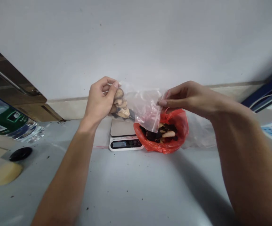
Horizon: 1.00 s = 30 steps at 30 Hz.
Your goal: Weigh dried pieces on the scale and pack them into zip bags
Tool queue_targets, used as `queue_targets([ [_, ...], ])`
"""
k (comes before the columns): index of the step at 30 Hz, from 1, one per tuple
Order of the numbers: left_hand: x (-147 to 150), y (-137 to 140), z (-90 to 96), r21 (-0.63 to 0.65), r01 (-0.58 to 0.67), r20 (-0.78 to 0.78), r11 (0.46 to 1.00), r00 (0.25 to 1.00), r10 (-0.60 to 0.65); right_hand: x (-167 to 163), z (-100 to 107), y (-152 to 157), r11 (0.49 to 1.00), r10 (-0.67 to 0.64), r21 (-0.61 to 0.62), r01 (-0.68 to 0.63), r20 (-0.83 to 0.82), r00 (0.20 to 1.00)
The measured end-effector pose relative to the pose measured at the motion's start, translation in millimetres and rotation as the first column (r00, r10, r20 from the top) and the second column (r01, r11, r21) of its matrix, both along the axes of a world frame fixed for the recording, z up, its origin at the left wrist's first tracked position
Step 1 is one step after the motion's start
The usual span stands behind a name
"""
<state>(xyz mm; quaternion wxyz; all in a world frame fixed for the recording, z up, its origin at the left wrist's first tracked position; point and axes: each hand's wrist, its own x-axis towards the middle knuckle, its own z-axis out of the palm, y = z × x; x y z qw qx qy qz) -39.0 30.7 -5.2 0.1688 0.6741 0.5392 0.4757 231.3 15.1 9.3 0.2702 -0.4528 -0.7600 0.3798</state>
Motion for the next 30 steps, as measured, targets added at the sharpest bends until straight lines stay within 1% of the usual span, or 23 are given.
queue_targets([
  [1, -1.8, 0.2, -0.7, -0.013, -0.042, -0.043, 0.999, 0.998, 0.041, -2.9, -2.1, 0.9, 1.000, 0.014, -0.019, -0.015, -0.015, 1.000],
  [3, -2.7, -1.6, -1.1, 0.040, -0.131, -0.150, 0.991, 0.979, 0.136, -10.1, -7.0, 2.4, 0.999, 0.026, -0.037, -0.026, -0.018, 1.000],
  [4, -1.8, -3.5, -0.6, 0.075, -0.140, -0.197, 0.987, 0.969, 0.153, -14.1, -9.8, 3.3, 0.998, 0.029, -0.047, -0.030, -0.011, 1.000],
  [5, -0.2, -5.8, 0.4, 0.078, -0.106, -0.233, 0.991, 0.965, 0.121, -18.0, -12.8, 4.4, 0.998, 0.031, -0.058, -0.032, -0.006, 0.999],
  [6, 2.0, -8.5, 1.7, 0.035, -0.029, -0.257, 0.999, 0.966, 0.037, -21.8, -16.0, 5.6, 0.997, 0.033, -0.074, -0.033, -0.009, 0.999],
  [7, 4.6, -11.2, 3.2, -0.055, 0.080, -0.267, 0.995, 0.959, -0.092, -25.4, -19.1, 6.9, 0.995, 0.033, -0.095, -0.035, -0.018, 0.999],
  [8, 7.3, -13.9, 4.6, -0.170, 0.199, -0.258, 0.965, 0.936, -0.238, -28.8, -22.1, 8.2, 0.992, 0.032, -0.120, -0.036, -0.036, 0.999],
  [9, 9.8, -16.2, 5.7, -0.277, 0.300, -0.236, 0.913, 0.900, -0.368, -31.9, -24.9, 9.3, 0.989, 0.027, -0.142, -0.035, -0.063, 0.998],
  [10, 11.9, -18.0, 6.2, -0.357, 0.370, -0.213, 0.858, 0.862, -0.460, -34.7, -27.4, 10.1, 0.987, 0.020, -0.160, -0.035, -0.092, 0.996],
  [11, 13.6, -19.1, 6.3, -0.406, 0.411, -0.195, 0.816, 0.834, -0.517, -37.3, -29.5, 10.7, 0.985, 0.015, -0.171, -0.035, -0.119, 0.993],
  [12, 14.6, -19.5, 5.7, -0.433, 0.433, -0.179, 0.791, 0.818, -0.546, -39.6, -31.2, 11.0, 0.984, 0.015, -0.176, -0.039, -0.140, 0.990],
  [14, 15.3, -18.8, 3.5, -0.459, 0.447, -0.145, 0.768, 0.815, -0.561, -43.4, -33.1, 10.6, 0.983, 0.024, -0.175, -0.055, -0.172, 0.985],
  [16, 14.6, -17.2, 1.5, -0.478, 0.441, -0.115, 0.760, 0.826, -0.551, -45.6, -32.8, 8.9, 0.983, 0.045, -0.168, -0.076, -0.186, 0.982],
  [18, 13.2, -16.0, 1.4, -0.487, 0.411, -0.117, 0.771, 0.844, -0.524, -45.8, -30.4, 6.4, 0.984, 0.066, -0.154, -0.092, -0.164, 0.984],
  [19, 12.3, -15.7, 2.4, -0.483, 0.385, -0.132, 0.786, 0.856, -0.500, -45.3, -28.6, 5.0, 0.985, 0.069, -0.149, -0.089, -0.133, 0.989],
  [21, 10.2, -15.8, 5.6, -0.450, 0.304, -0.157, 0.840, 0.899, -0.409, -43.9, -24.4, 2.4, 0.989, 0.010, -0.146, -0.014, -0.030, 0.999],
  [23, 9.0, -16.8, 9.2, -0.386, 0.196, -0.147, 0.901, 0.952, -0.270, -44.2, -20.2, -0.2, 0.982, -0.163, -0.083, 0.167, 0.060, 0.985],
  [25, 10.9, -19.1, 11.3, -0.322, 0.097, -0.115, 0.942, 0.983, -0.141, -48.2, -17.0, -3.5, 0.937, -0.346, 0.062, 0.343, 0.048, 0.937],
  [26, 13.5, -20.9, 11.6, -0.296, 0.067, -0.105, 0.953, 0.989, -0.103, -51.7, -16.0, -5.5, 0.911, -0.393, 0.146, 0.387, 0.019, 0.919],
  [27, 17.2, -23.2, 11.4, -0.272, 0.056, -0.102, 0.961, 0.991, -0.087, -55.9, -15.3, -7.7, 0.893, -0.406, 0.214, 0.396, 0.004, 0.914],
  [28, 21.6, -25.7, 10.7, -0.246, 0.059, -0.101, 0.967, 0.991, -0.086, -60.4, -15.0, -10.1, 0.889, -0.394, 0.257, 0.378, 0.014, 0.919],
  [29, 26.4, -28.4, 9.8, -0.214, 0.076, -0.100, 0.974, 0.990, -0.099, -64.7, -14.8, -12.6, 0.902, -0.366, 0.266, 0.340, 0.055, 0.929],
  [30, 31.0, -30.8, 8.8, -0.175, 0.105, -0.099, 0.979, 0.987, -0.123, -68.4, -14.7, -15.0, 0.924, -0.332, 0.241, 0.298, 0.115, 0.936],
])
